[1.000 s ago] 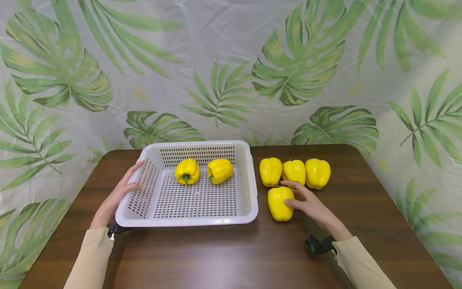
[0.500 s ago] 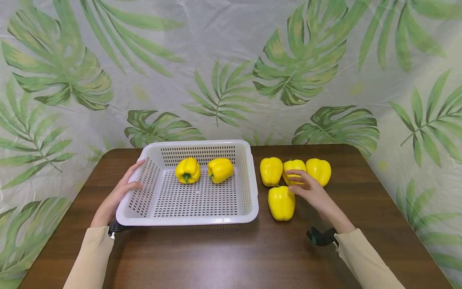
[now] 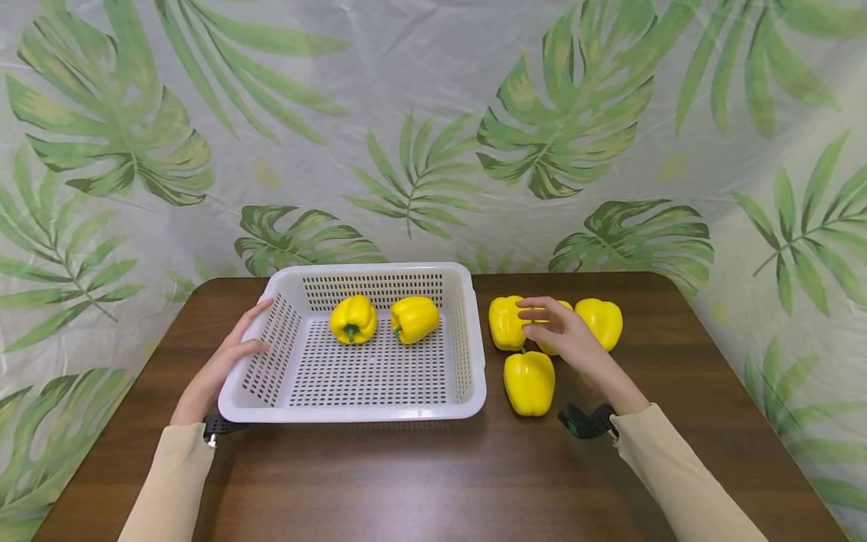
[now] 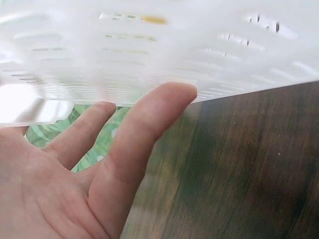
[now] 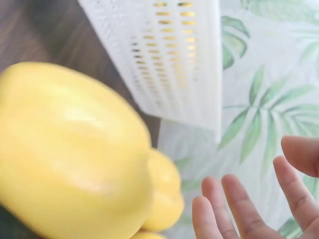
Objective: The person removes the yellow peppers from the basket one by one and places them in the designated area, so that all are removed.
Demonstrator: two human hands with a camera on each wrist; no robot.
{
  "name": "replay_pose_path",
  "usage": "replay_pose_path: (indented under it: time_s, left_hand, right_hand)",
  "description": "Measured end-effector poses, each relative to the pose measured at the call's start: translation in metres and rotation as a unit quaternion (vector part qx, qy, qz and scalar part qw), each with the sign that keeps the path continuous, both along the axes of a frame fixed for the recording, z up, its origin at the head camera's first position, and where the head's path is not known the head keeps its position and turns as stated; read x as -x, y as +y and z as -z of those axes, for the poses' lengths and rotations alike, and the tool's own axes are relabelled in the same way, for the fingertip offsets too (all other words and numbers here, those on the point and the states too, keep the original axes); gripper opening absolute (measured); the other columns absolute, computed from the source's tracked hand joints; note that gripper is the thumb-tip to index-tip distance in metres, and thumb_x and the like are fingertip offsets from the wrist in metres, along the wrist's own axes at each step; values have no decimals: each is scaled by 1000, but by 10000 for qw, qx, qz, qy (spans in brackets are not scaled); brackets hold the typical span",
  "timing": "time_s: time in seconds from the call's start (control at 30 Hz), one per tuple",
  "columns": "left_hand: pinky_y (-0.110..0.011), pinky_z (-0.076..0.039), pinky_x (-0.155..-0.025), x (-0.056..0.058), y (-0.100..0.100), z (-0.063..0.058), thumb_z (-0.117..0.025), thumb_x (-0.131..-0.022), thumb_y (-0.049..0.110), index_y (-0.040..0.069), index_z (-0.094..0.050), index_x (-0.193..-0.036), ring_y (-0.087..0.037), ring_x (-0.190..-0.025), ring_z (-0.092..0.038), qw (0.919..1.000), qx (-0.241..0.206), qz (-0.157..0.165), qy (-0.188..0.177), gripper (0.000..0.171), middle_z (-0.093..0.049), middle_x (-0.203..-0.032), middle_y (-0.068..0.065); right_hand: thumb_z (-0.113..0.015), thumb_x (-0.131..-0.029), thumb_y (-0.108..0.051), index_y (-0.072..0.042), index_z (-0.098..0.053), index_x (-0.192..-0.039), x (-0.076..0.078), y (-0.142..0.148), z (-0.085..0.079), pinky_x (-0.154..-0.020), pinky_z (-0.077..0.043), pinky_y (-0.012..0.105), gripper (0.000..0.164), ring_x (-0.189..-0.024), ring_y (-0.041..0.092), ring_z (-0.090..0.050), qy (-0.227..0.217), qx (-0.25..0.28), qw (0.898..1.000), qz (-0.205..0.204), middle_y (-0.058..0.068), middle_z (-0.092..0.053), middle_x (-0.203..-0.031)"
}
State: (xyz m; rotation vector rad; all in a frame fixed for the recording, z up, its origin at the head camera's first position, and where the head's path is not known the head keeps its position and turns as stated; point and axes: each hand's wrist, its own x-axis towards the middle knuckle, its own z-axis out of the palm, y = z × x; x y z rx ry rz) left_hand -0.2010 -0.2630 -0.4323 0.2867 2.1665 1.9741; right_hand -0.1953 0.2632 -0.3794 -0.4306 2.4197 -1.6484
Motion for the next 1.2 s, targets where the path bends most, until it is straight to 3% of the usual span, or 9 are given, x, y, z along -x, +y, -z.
replay_pose_path:
  time_s: [0.13,0.3,0.4,0.67,1.2]
  left_hand:
    - [-53,-43,-83,0,0,0,-38,-90,-4,23,-13,-154,-48,-127,-27,10000,25,-2,10,73,-6,-154,-19]
    - [-53,-43,-84,0,0,0,-39,-90,-4,22,-13,-154,-48,-127,-27,10000,24,12,15,73,-6,-154,-19]
    - [-53,-42,-84,0,0,-1,-39,-90,-4,22,-12,-154,-48,-127,-27,10000,22,12,9,73,-6,-154,-19]
    - [-57,-42,-85,0,0,0,-39,-91,-2,23,-12,-154,-50,-127,-27,10000,72,-7,18,73,-6,-154,-20]
    - [-57,-43,-84,1,-1,1,-40,-91,-2,23,-12,-154,-50,-126,-29,9999,95,6,70,73,-7,-154,-20]
  right_hand:
    - [-57,-96,-20,0,-41,-137,4,-11,-8,-90,-46,28,48,-123,37,-45,27,70,9999,-133,22,-43,-139]
    - [-59,-95,-21,-3,-46,-135,9,-27,-16,-98,-38,50,45,-123,33,-46,62,23,9997,-221,19,-48,-136]
    - [-59,-95,-21,-5,-47,-134,12,-36,-20,-98,-35,56,44,-122,34,-47,53,37,9996,-282,18,-49,-135]
    - [-56,-96,-15,1,-45,-135,24,-62,-25,-100,-34,54,44,-121,36,-47,5,352,9976,-588,21,-49,-133]
    - [-57,-95,-13,-6,-49,-135,45,-122,-28,-100,-34,54,41,-119,36,-49,-269,500,9949,-840,20,-50,-133]
